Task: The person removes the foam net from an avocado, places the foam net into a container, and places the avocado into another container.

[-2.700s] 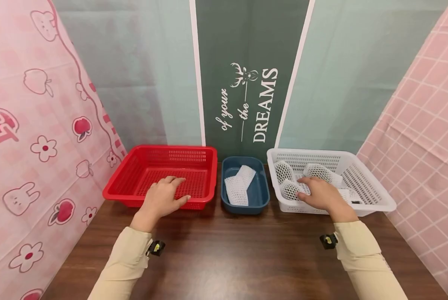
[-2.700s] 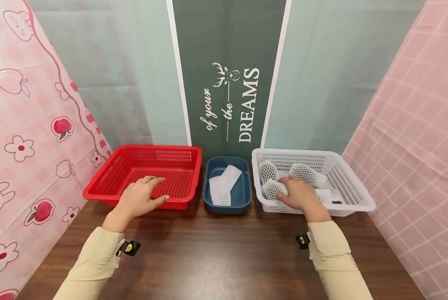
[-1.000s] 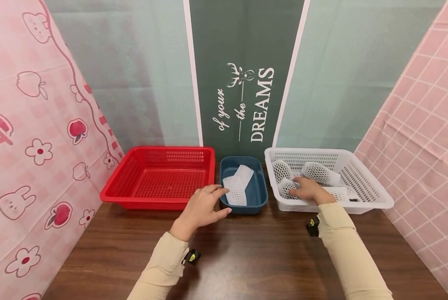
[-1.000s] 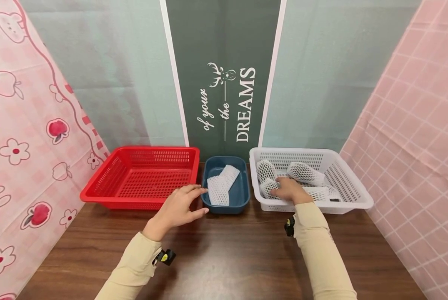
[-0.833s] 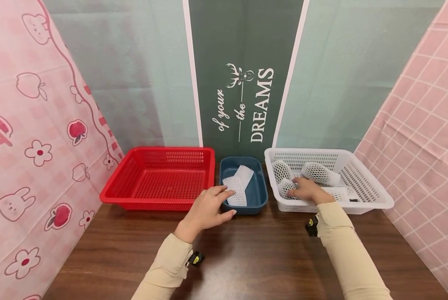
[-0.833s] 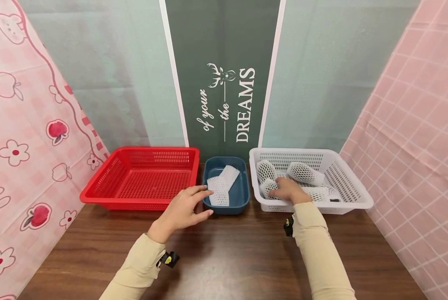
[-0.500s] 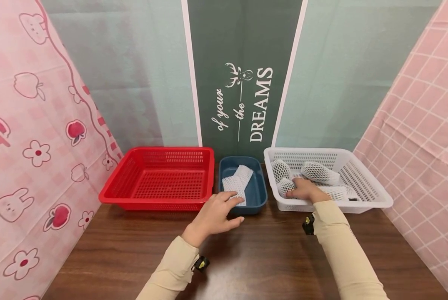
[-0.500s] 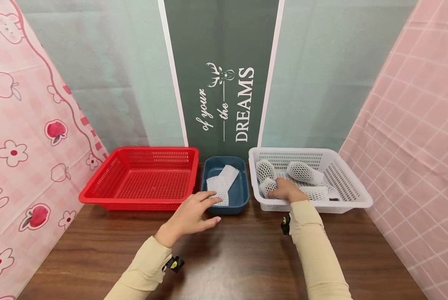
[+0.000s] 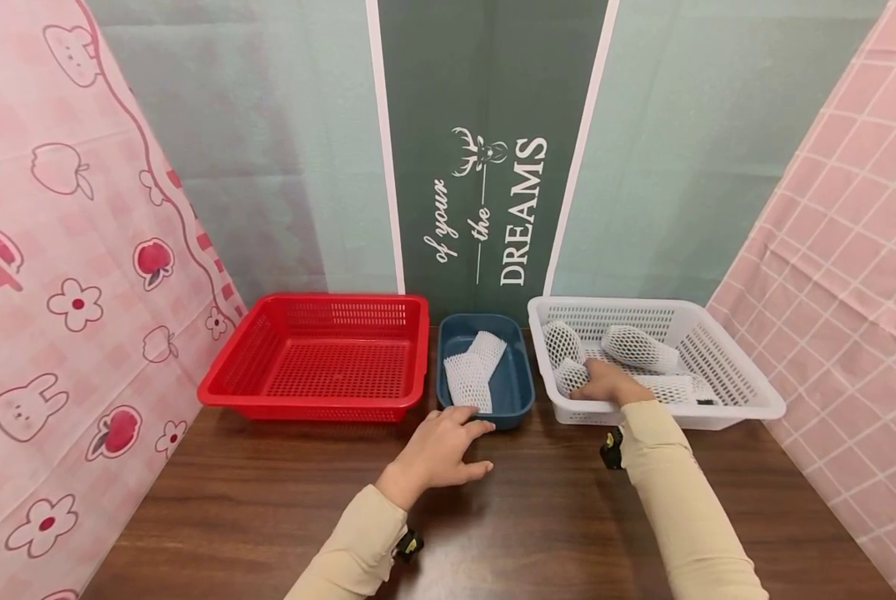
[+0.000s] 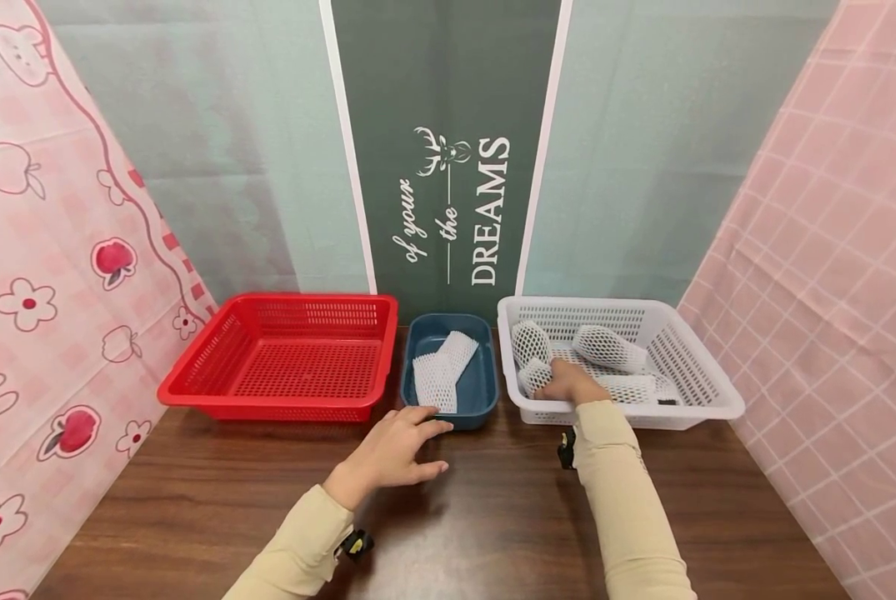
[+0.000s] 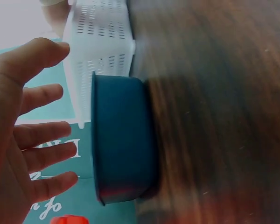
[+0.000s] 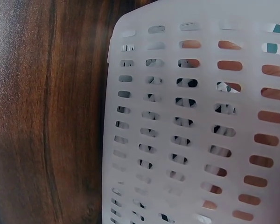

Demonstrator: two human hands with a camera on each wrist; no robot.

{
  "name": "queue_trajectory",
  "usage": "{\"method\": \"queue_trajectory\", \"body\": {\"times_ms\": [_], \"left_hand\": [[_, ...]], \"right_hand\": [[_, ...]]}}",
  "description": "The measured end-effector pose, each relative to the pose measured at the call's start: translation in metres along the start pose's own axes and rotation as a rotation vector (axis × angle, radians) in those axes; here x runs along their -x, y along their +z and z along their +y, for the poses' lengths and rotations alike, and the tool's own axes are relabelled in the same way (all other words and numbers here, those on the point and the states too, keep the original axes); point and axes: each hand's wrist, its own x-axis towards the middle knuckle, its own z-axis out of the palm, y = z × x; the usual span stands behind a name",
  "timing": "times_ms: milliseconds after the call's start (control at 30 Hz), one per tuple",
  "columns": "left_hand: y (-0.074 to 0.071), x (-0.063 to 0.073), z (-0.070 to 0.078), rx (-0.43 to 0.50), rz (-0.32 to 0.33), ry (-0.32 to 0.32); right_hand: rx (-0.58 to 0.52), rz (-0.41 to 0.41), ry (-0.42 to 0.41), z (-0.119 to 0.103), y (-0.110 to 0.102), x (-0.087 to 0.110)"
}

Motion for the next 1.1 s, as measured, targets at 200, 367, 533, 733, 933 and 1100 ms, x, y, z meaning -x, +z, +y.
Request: {"method": "queue_trajectory", "body": {"times_ms": [200, 367, 533, 733, 933, 1100], "left_hand": [[0.006, 0.003, 0.002, -0.010, -0.051, -0.047], [0.006, 0.003, 0.002, 0.009, -0.071, -0.066], [0.004, 0.003, 0.001, 0.020, -0.076, -0.071], [-0.006, 0.001, -0.001, 0.002, -0.081, -0.087], [-0.028, -0.008, -0.008, -0.016, -0.062, -0.100], [-0.040, -0.014, -0.011, -0.004, -0.057, -0.128]], "right_hand": [[-0.017, -0.007, 0.024, 0.000, 0.001, 0.000], [-0.010, 0.008, 0.021, 0.000, 0.001, 0.000], [-0.013, 0.040, 0.008, -0.002, 0.000, 0.001], [-0.057, 0.104, 0.011, -0.007, -0.008, 0.007], [-0.072, 0.172, -0.060, -0.017, -0.031, 0.014], [-0.064, 0.212, -0.086, -0.019, -0.041, 0.017]]}}
